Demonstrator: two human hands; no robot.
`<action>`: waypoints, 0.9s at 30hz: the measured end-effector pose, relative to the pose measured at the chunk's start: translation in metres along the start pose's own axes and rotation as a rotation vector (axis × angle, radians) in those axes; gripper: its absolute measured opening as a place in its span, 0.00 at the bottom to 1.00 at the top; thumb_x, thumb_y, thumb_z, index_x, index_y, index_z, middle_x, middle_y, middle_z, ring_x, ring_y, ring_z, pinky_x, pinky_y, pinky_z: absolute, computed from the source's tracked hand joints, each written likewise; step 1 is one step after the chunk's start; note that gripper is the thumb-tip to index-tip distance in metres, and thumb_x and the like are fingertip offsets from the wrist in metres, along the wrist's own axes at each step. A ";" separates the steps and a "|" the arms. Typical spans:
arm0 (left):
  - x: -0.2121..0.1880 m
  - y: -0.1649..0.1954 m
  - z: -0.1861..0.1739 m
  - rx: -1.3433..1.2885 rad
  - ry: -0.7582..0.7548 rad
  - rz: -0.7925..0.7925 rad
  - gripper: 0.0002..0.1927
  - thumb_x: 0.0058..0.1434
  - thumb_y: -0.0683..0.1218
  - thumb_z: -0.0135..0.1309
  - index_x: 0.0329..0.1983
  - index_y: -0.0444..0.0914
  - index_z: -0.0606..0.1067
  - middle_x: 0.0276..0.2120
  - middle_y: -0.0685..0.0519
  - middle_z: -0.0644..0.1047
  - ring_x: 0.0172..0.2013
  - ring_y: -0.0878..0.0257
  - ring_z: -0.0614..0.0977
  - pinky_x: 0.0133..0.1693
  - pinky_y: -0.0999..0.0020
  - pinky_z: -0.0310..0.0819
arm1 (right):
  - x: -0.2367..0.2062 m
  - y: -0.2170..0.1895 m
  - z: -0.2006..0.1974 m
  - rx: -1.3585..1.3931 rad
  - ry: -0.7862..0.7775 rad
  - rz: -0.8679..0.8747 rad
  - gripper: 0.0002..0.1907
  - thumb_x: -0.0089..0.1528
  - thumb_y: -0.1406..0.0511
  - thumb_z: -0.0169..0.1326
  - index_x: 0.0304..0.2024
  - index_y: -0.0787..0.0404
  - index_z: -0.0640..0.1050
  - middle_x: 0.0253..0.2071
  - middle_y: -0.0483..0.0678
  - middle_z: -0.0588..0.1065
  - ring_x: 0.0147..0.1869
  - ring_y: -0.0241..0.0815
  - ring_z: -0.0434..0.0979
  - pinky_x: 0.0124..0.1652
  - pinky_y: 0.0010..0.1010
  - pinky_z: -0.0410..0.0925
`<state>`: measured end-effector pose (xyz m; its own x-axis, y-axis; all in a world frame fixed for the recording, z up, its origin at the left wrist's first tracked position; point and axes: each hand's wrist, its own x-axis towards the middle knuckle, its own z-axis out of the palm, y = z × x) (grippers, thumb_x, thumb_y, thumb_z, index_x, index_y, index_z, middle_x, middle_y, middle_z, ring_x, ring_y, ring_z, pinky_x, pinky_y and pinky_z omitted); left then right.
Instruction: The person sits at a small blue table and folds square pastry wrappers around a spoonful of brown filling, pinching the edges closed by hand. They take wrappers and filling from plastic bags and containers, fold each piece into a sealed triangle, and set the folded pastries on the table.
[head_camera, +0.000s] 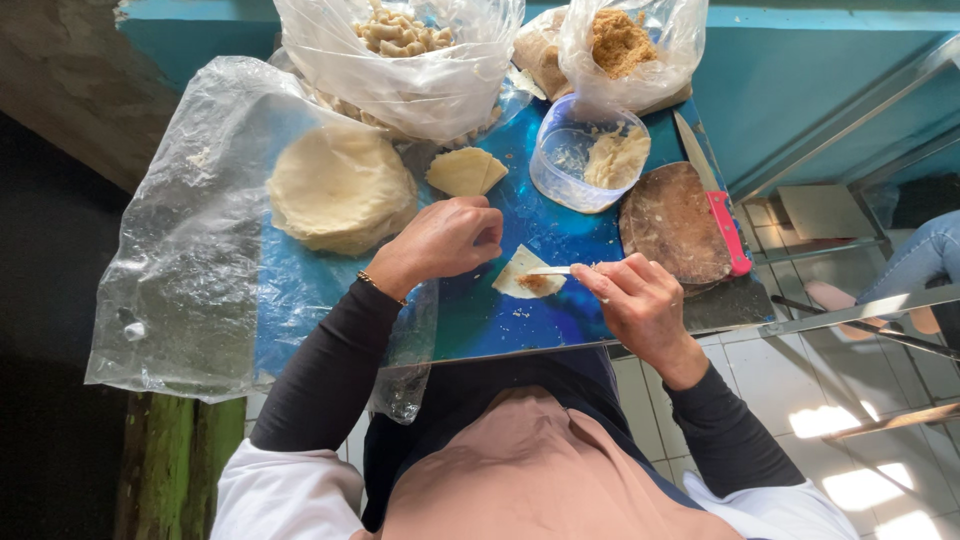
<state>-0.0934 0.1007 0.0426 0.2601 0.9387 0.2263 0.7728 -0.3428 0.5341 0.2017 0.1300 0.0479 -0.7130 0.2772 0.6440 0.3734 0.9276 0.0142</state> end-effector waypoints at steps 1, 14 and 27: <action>0.000 0.001 0.000 0.001 -0.023 -0.004 0.08 0.53 0.47 0.61 0.32 0.38 0.78 0.34 0.48 0.78 0.37 0.48 0.81 0.38 0.53 0.74 | 0.001 0.000 -0.002 0.031 0.017 0.005 0.19 0.59 0.75 0.60 0.51 0.54 0.82 0.38 0.43 0.78 0.39 0.44 0.77 0.37 0.35 0.70; -0.015 0.014 0.021 0.085 -0.022 -0.025 0.14 0.50 0.52 0.65 0.26 0.39 0.76 0.31 0.48 0.76 0.37 0.47 0.80 0.36 0.51 0.72 | 0.116 0.195 0.043 -0.164 0.345 0.224 0.06 0.70 0.73 0.55 0.49 0.61 0.78 0.35 0.45 0.74 0.39 0.44 0.77 0.40 0.39 0.69; -0.048 0.040 0.070 0.177 0.362 -0.186 0.11 0.54 0.47 0.64 0.32 0.38 0.74 0.34 0.47 0.75 0.41 0.47 0.79 0.37 0.50 0.72 | 0.026 0.019 0.014 0.190 -0.178 0.223 0.04 0.59 0.62 0.63 0.34 0.54 0.83 0.36 0.45 0.78 0.41 0.47 0.79 0.40 0.38 0.71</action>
<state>-0.0344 0.0440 -0.0042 -0.0881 0.9001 0.4267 0.8826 -0.1280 0.4523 0.1819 0.1587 0.0546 -0.7251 0.5022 0.4712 0.4264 0.8647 -0.2655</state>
